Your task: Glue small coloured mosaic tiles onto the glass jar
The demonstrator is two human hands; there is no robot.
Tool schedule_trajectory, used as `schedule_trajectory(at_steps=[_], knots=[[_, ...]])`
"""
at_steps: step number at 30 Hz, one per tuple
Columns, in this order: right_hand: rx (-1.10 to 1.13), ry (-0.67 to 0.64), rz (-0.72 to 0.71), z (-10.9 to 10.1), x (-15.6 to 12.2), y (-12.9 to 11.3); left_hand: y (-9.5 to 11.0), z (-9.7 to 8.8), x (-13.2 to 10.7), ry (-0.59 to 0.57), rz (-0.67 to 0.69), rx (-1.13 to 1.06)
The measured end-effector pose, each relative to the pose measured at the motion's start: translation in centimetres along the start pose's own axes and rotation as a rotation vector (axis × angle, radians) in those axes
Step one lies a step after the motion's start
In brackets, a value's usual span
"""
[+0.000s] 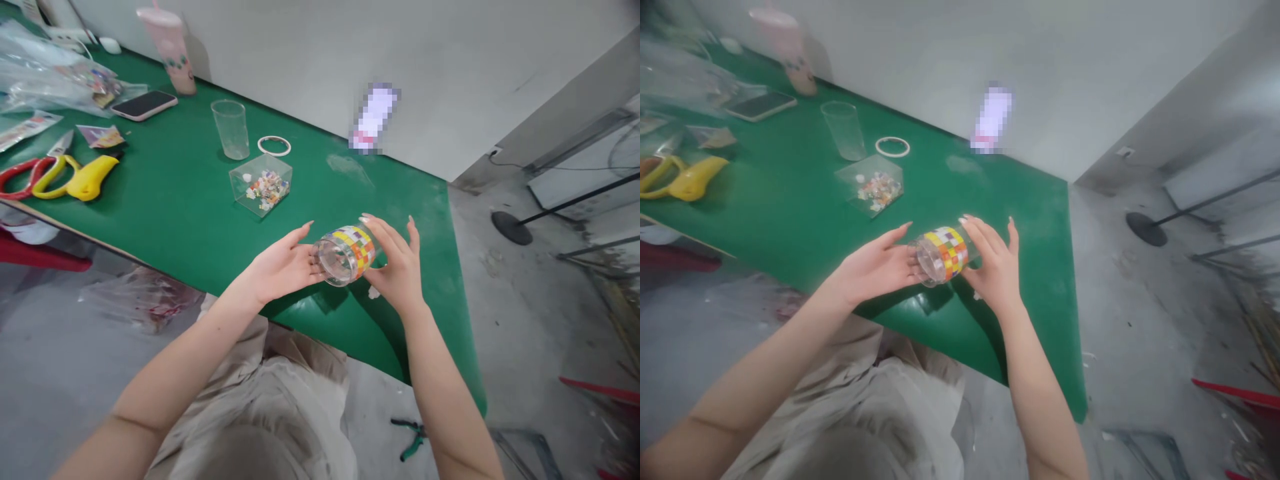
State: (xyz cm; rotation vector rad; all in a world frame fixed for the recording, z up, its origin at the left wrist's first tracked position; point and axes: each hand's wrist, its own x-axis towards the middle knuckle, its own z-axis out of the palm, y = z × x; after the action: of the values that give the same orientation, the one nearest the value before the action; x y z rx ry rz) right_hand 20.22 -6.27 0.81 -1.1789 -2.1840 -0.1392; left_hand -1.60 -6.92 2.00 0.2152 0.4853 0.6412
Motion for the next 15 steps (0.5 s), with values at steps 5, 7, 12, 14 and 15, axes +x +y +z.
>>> schedule_trajectory(at_steps=[5,7,12,14,15], knots=[[0.014,0.01,-0.014,-0.04,0.0,-0.11,0.03,0.26,-0.24,0.051,-0.017,0.044],[0.014,0.01,-0.024,-0.05,0.0,-0.09,0.09,0.29,-0.3,0.051,-0.013,0.06],[0.021,0.008,-0.056,-0.07,0.03,0.0,0.26,0.23,-0.38,-0.004,-0.012,0.055],[0.024,0.006,-0.062,-0.07,0.03,0.02,0.3,0.2,-0.37,-0.026,-0.008,0.037],[0.026,0.006,-0.063,-0.07,0.03,0.03,0.32,0.19,-0.35,-0.027,-0.007,0.032]])
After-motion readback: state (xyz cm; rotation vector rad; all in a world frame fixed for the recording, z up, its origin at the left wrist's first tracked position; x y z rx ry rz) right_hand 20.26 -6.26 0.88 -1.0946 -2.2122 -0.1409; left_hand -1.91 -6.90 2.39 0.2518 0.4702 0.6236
